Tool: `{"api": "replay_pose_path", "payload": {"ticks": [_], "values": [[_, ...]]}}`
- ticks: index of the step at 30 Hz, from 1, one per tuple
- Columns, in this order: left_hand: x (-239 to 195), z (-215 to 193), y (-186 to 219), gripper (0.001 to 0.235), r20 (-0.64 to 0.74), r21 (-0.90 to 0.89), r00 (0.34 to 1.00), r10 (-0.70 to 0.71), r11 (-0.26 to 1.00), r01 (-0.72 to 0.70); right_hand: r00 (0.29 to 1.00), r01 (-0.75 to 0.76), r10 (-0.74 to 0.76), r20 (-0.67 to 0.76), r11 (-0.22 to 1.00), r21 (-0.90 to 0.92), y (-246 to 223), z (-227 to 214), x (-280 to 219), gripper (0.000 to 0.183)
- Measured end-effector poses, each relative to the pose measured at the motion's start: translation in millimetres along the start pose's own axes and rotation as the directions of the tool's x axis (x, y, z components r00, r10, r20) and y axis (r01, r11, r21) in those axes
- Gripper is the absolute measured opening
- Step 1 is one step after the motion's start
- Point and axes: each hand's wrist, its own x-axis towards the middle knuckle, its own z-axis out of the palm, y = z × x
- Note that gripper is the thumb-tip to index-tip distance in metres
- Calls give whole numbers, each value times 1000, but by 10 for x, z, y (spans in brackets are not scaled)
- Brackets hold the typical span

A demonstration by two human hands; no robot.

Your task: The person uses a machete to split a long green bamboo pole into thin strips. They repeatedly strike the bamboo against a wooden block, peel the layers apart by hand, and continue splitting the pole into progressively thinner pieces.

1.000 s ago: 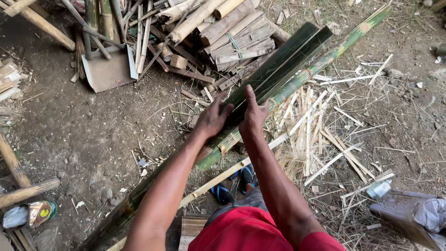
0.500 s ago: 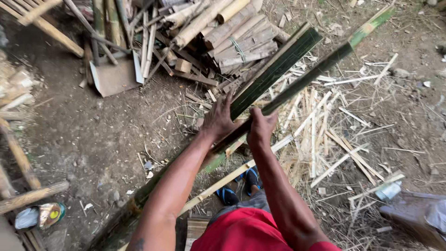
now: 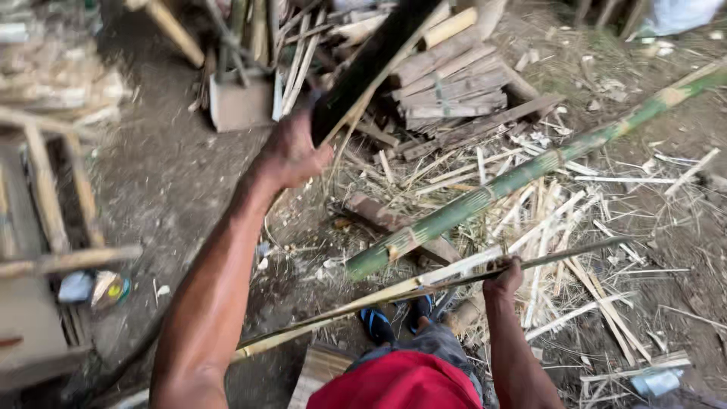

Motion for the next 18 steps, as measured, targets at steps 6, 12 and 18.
{"api": "replay_pose_path", "payload": {"ticks": [6, 12, 18], "values": [[-117, 528, -66, 61, -90, 49, 996, -23, 998, 28, 984, 145, -164, -73, 966, -216, 133, 294, 161, 31], [72, 114, -32, 72, -206, 93, 976, -70, 991, 91, 993, 20, -1, 117, 987, -161, 73, 293, -133, 54], [174, -1187, 24, 85, -416, 736, 841, 346, 671, 89, 817, -206, 62, -573, 960, -190, -511, -768, -277, 47]]}}
